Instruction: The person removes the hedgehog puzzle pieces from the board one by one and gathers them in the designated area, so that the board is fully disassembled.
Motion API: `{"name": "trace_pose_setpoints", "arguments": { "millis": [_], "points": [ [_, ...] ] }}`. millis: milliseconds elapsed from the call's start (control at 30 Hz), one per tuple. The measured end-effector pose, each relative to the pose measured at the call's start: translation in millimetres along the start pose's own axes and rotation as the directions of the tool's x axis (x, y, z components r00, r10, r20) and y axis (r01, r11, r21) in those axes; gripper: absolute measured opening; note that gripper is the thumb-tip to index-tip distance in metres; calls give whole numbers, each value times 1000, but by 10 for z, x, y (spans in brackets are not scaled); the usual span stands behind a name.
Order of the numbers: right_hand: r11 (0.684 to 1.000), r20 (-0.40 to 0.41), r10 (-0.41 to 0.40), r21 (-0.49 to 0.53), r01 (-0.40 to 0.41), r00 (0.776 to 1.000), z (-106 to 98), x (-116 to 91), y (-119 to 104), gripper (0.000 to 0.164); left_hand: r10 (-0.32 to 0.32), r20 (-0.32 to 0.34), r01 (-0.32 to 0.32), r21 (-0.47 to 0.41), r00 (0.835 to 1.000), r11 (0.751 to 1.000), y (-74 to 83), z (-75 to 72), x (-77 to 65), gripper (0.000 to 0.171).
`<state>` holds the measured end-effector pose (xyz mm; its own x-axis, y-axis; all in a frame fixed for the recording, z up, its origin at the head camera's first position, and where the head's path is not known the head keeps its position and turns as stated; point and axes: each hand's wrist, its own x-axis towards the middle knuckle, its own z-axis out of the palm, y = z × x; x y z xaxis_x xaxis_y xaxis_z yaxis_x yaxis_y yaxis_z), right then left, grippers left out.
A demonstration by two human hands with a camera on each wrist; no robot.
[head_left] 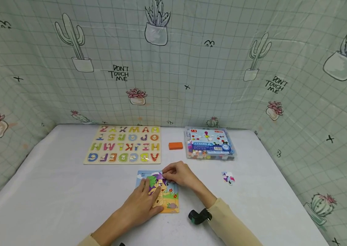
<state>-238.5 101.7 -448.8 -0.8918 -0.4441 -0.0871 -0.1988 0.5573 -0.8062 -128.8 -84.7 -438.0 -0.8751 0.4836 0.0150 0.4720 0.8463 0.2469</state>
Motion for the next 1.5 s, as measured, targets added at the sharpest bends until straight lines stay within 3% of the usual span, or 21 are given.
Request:
{"name": "trace_pose_setpoints", "arguments": {
  "millis": [300, 667, 933, 1500],
  "points": [
    [996, 5, 20, 83, -20, 1000, 15, 9, 17, 21, 21, -51, -19, 29, 998, 999, -21, 29, 2, 59],
    [982, 59, 12, 188, -23, 998, 33, 8, 14, 27, 10, -43, -8, 39, 999, 999, -19, 48, 5, 59],
    [982, 56, 3, 190, -14, 998, 37, 15, 20, 26, 10, -36, -7, 78, 999, 997, -17, 50, 22, 59],
    [991, 2, 26, 134, -26, 1000, -123, -101, 66, 25, 9, -34, -7, 55, 999, 998, -16, 35, 11, 60]
  ]
}}
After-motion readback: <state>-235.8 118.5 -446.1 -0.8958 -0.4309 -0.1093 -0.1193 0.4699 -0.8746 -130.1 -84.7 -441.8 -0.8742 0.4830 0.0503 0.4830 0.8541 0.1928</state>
